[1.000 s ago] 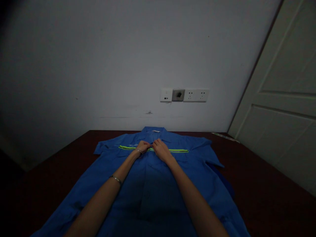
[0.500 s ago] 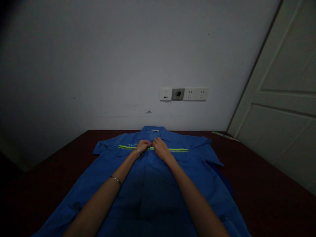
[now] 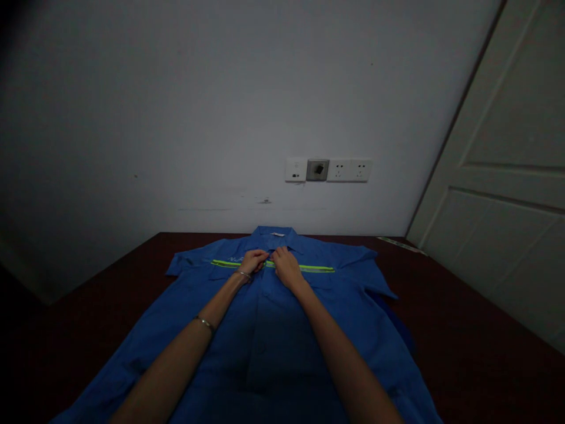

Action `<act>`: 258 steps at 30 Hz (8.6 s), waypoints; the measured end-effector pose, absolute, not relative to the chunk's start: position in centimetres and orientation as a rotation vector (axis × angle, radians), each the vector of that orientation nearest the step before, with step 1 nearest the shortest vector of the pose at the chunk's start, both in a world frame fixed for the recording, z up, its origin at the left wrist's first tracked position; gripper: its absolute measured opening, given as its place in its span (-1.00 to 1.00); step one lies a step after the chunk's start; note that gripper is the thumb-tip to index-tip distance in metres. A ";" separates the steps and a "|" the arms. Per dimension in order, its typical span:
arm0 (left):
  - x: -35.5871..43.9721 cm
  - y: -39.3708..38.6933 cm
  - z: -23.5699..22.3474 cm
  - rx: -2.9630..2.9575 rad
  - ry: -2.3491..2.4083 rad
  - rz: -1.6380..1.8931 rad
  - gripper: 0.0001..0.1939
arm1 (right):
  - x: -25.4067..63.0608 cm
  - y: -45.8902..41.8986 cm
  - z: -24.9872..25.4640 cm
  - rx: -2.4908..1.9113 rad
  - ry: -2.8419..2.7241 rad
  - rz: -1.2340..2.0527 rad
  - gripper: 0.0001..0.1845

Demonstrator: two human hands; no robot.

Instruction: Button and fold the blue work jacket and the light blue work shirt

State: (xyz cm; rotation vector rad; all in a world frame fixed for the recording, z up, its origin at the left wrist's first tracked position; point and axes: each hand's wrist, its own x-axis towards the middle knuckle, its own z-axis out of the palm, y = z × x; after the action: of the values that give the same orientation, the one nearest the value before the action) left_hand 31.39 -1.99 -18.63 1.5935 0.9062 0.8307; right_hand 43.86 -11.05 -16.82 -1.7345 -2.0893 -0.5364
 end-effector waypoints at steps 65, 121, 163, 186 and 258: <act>28.1 -5.0 -13.5 1.887 0.899 0.334 -0.74 | 46.1 -11.5 -13.1 -1.984 -1.513 0.327 -0.77; 26.7 -10.9 -17.0 1.501 0.923 0.613 -0.63 | 41.8 -19.3 -15.5 -1.391 -2.387 -0.360 -0.87; 25.7 -10.7 -15.2 2.343 0.625 0.596 -0.86 | 39.6 -19.5 -14.4 -1.853 -1.763 0.291 -0.86; 22.6 -13.5 -15.1 2.640 0.713 0.420 -0.55 | 44.1 -22.6 -16.3 -1.836 -1.980 0.183 -0.43; 21.2 -20.0 -11.0 2.108 0.187 -0.368 -0.77 | 41.3 -23.6 -15.5 -1.587 -1.940 0.720 -0.70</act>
State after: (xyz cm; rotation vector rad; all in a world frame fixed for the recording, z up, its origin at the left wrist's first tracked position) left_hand 21.22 -19.98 -10.98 2.1075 0.1871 -0.3680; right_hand 41.28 -23.56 -15.51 -1.5868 -1.9396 0.7203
